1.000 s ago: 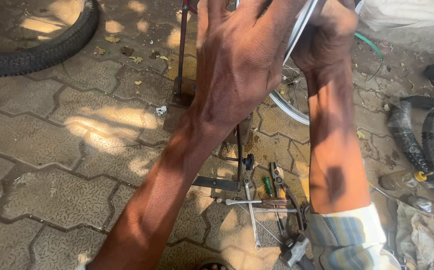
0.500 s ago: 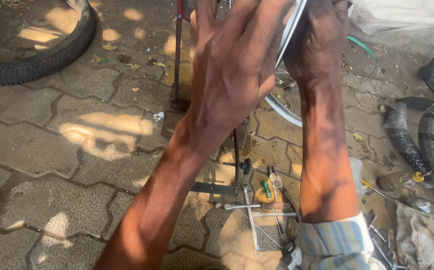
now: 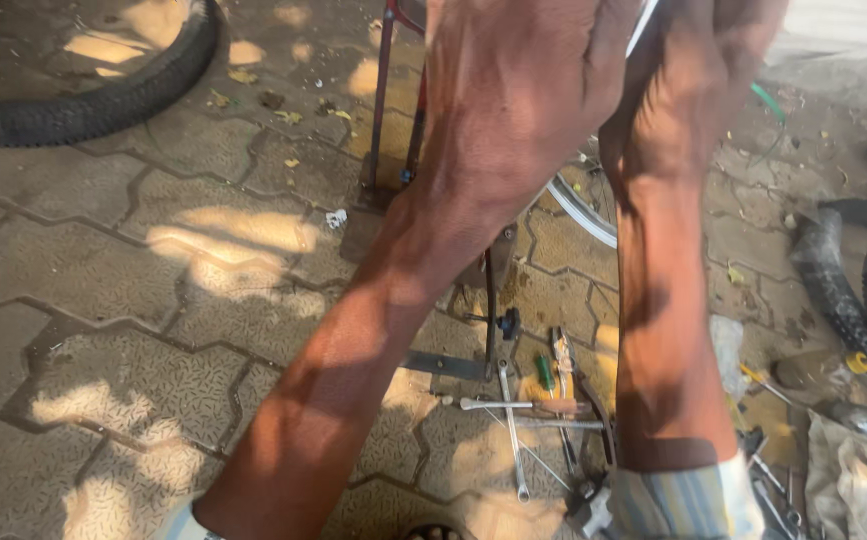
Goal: The person adjusts the spokes of a bicycle wheel mounted on a truing stand. They rotate the wheel and use their hands to tighten or loosen individual spoke nipples to align the rim.
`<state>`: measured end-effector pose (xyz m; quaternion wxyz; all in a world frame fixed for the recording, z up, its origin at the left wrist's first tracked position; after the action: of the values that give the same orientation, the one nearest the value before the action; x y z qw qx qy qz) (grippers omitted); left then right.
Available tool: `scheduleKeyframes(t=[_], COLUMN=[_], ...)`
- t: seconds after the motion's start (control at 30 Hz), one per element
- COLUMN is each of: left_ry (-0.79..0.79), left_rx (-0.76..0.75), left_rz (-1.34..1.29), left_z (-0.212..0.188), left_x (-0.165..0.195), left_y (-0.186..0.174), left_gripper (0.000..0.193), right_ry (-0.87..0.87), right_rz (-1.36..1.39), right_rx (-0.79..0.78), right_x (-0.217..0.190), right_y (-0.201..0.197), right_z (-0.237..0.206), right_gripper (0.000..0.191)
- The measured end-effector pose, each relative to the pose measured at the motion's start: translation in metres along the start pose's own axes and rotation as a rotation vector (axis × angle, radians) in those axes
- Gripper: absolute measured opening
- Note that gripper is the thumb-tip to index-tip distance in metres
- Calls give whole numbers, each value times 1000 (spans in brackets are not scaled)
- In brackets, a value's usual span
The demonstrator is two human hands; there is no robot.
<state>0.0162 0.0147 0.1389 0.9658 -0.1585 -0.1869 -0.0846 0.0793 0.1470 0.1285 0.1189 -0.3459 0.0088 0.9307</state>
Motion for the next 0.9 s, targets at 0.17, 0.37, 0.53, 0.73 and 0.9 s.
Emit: scheduleKeyframes(t=[0.17,0.37,0.53,0.73,0.9], left_ry=[-107,-137,-36,-52,-113], left_rx=[-9,28,66,11,-96], left_rz=[-61,-77,50,-87,-91], left_z=[13,20,21,22,27], left_x=[-10,-7,12,7,-8], left_y=[8,-2,-24,-25,-3], left_gripper=[20,24,23,15,19], right_ry=[15,191,114,80,197], right_rz=[-258,-13,165,40,-376], right_rx=[-37,-85,-58,-95,-92], right_x=[5,27,25,25,46], right_y=[22,12,12,-6,-31], right_z=[4,19,18,23,24], right_gripper=[13,20,23,19,15])
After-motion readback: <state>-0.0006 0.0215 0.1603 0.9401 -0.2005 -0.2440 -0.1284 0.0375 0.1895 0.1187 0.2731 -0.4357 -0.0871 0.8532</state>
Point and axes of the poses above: each hand's wrist, its own z-axis towards the middle knuckle, its own y-axis out of the palm, x = y × z, the point moved 10 cm from there along z, towards the middle knuckle, and after that the axes turned 11 degrees about -x, right-handed, at the moved point
